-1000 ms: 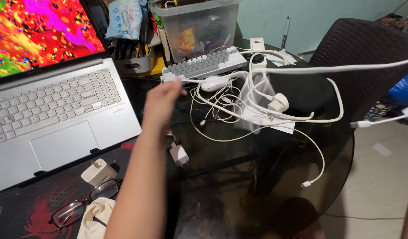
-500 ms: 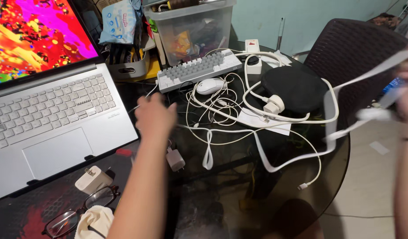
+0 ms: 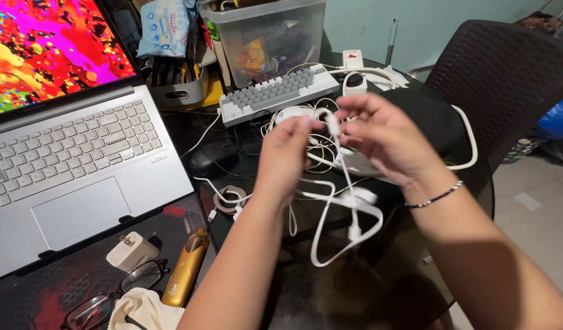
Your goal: The person untangles and coils several white cables on a glass desk, including a keyboard cable and a power adapter cable. They wrap each cable neatly and place them on the desk surface.
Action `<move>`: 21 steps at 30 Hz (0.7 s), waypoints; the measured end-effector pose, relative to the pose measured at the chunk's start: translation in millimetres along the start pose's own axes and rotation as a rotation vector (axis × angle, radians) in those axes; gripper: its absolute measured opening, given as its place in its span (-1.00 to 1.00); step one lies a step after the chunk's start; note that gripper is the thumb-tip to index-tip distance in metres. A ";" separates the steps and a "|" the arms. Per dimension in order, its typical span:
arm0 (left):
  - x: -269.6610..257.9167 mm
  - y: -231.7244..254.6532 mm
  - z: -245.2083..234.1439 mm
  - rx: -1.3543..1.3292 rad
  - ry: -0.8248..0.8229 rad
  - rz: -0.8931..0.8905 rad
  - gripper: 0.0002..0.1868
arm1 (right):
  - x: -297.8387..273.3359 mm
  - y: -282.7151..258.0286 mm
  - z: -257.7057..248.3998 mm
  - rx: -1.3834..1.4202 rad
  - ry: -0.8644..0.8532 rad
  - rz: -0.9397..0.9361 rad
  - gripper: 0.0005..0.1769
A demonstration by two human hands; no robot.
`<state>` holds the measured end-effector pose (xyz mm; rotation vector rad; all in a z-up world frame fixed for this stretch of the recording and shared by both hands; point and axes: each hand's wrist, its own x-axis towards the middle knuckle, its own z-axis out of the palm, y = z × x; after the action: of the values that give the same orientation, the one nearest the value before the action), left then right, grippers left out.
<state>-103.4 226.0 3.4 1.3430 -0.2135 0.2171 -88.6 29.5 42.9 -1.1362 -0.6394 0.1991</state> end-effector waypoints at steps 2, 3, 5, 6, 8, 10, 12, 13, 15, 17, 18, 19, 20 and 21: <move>9.2 -8.3 -15.2 -0.246 0.008 -0.036 -0.69 | 1.8 16.2 -5.5 0.026 0.064 0.203 -0.59; 13.6 -13.1 -21.3 -0.369 0.013 -0.053 -0.70 | 1.3 24.9 -8.3 0.039 0.094 0.304 -0.59; 18.1 -24.2 -30.2 -0.401 0.061 -0.057 -0.72 | -2.2 43.2 -13.3 0.018 0.008 0.382 -0.58; 20.5 -29.0 -34.6 -0.416 0.086 -0.059 -0.73 | -1.9 51.5 -16.5 0.008 -0.036 0.421 -0.57; 22.7 -38.3 -41.9 -0.504 0.059 -0.067 -0.75 | -2.3 66.6 -24.9 -0.049 -0.055 0.499 -0.58; 23.0 -47.3 -42.5 -0.551 0.049 -0.088 -0.77 | -5.6 77.9 -35.1 -0.094 -0.093 0.498 -0.61; 24.0 -51.2 -40.0 -0.550 0.064 -0.105 -0.78 | -5.7 83.3 -43.8 -0.128 -0.168 0.410 -0.66; 23.3 -51.3 -39.6 -0.576 0.061 -0.086 -0.78 | -5.7 85.3 -46.8 -0.113 -0.138 0.401 -0.69; 21.6 -51.1 -35.1 -0.627 0.056 -0.048 -0.79 | -8.0 87.2 -51.9 -0.082 -0.078 0.385 -0.74; 17.4 -49.0 -32.5 -0.603 0.141 -0.132 -0.75 | -6.1 90.8 -54.1 -0.013 0.017 0.346 -0.78; 16.8 -47.5 -31.0 -0.590 0.183 -0.172 -0.73 | -5.1 91.8 -55.5 0.021 0.064 0.325 -0.79; 16.1 -46.4 -29.7 -0.567 0.178 -0.182 -0.73 | -4.8 92.5 -57.1 0.059 0.090 0.270 -0.79; 15.7 -45.8 -28.5 -0.544 0.174 -0.192 -0.74 | -4.5 92.9 -58.7 0.098 0.115 0.215 -0.78; 16.4 -44.7 -28.3 -0.522 0.170 -0.200 -0.74 | -2.9 92.5 -60.4 0.135 0.138 0.158 -0.77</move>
<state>-74.4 244.7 -40.1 0.8149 0.0115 0.0957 -41.3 20.4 -56.5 -1.0603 -0.4077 0.2922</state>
